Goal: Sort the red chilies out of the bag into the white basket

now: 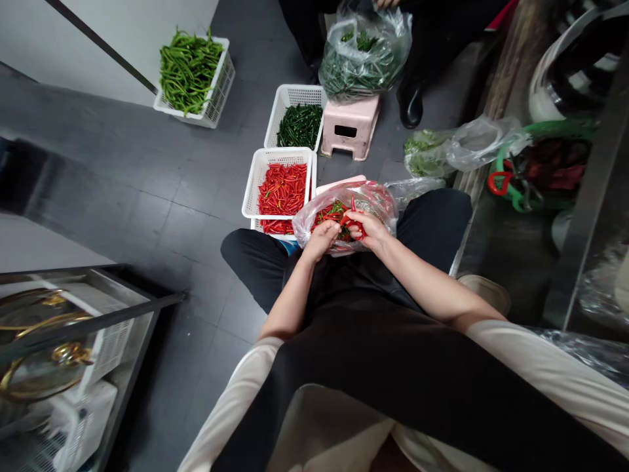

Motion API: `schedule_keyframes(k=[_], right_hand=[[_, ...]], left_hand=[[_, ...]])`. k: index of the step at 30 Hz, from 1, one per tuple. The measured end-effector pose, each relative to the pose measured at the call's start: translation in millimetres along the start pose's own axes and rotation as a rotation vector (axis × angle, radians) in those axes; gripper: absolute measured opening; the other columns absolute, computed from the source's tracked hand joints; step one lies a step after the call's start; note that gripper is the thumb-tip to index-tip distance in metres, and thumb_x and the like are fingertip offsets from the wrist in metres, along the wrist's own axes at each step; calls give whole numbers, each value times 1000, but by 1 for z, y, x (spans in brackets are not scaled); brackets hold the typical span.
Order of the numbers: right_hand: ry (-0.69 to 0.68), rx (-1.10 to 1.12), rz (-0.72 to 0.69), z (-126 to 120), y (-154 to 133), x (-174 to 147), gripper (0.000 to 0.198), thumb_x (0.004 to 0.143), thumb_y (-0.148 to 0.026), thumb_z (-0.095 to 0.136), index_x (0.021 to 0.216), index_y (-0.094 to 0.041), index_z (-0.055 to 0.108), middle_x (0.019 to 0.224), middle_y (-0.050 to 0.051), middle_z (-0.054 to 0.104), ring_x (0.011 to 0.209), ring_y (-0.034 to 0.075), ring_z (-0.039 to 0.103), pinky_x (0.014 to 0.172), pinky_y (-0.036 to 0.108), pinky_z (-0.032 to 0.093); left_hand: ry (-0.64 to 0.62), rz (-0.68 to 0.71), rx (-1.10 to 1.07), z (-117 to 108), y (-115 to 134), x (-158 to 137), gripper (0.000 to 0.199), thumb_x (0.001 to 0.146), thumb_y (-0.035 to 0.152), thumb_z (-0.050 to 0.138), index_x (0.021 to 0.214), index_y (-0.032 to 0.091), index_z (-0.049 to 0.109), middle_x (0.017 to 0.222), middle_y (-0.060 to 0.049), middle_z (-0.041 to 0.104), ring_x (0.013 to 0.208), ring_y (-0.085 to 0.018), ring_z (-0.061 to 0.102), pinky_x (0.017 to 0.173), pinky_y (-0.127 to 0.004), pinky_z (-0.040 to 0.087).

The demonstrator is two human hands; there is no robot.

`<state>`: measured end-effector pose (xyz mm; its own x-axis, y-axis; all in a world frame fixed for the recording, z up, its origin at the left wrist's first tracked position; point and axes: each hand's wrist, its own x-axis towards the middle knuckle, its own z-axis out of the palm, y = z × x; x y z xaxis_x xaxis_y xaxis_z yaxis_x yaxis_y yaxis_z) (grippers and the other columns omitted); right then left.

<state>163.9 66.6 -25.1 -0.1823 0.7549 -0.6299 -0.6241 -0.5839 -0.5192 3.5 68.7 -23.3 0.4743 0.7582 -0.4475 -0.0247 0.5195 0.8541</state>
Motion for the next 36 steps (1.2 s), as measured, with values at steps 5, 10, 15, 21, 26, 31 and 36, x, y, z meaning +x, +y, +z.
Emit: schedule_keyframes(k=[5, 10, 15, 21, 26, 31, 36], right_hand=[[-43, 74, 356, 4, -6, -4, 13, 78, -18, 60, 71, -16, 49, 50, -6, 43, 34, 1, 25, 28, 11, 19], [67, 47, 186, 35, -45, 11, 2, 82, -15, 56, 81, -15, 54, 65, 1, 60, 48, 6, 51, 39, 14, 41], [85, -187, 123, 99, -61, 89, 6, 83, -10, 55, 83, -15, 53, 71, 4, 62, 67, 14, 61, 63, 29, 55], [30, -426, 42, 159, -38, 172, 34, 83, -45, 62, 102, -18, 52, 84, 4, 62, 77, 18, 58, 71, 44, 53], [-10, -559, -122, 139, -61, 153, 41, 88, -52, 52, 108, -16, 51, 93, 7, 62, 84, 18, 59, 75, 40, 52], [-443, -1078, 39, 58, -42, 74, 17, 72, -26, 73, 72, -14, 61, 62, 3, 60, 62, 14, 58, 57, 26, 49], [-298, -1249, -101, 41, 27, 44, 14, 61, -9, 67, 70, -18, 61, 85, 8, 67, 92, 23, 60, 78, 32, 49]], left_hand=[[-197, 18, -106, 1, 9, -4, 39, 74, 51, 66, 74, 15, 51, 53, 7, 35, 44, -2, 25, 43, -16, 20], [54, 63, 96, -19, -7, 5, 21, 77, 29, 63, 94, 17, 59, 64, 3, 53, 52, -8, 44, 54, -19, 38], [176, 197, 641, -29, -27, 4, 29, 72, 13, 60, 99, 19, 68, 101, -8, 64, 93, -19, 58, 93, -33, 41], [8, 189, 963, -33, -26, -14, 18, 70, 24, 67, 87, 21, 70, 93, -10, 66, 104, -27, 52, 101, -44, 31], [140, 198, 882, -39, -29, -25, 11, 61, 8, 65, 62, 19, 64, 73, -8, 60, 98, -29, 51, 103, -50, 22], [217, 234, 791, -35, -19, -36, 15, 64, 11, 64, 53, 18, 58, 64, -9, 54, 100, -32, 48, 101, -49, 21], [243, 261, 857, -27, -9, -41, 12, 67, 11, 60, 58, 19, 62, 65, -10, 56, 93, -30, 48, 100, -49, 20]])
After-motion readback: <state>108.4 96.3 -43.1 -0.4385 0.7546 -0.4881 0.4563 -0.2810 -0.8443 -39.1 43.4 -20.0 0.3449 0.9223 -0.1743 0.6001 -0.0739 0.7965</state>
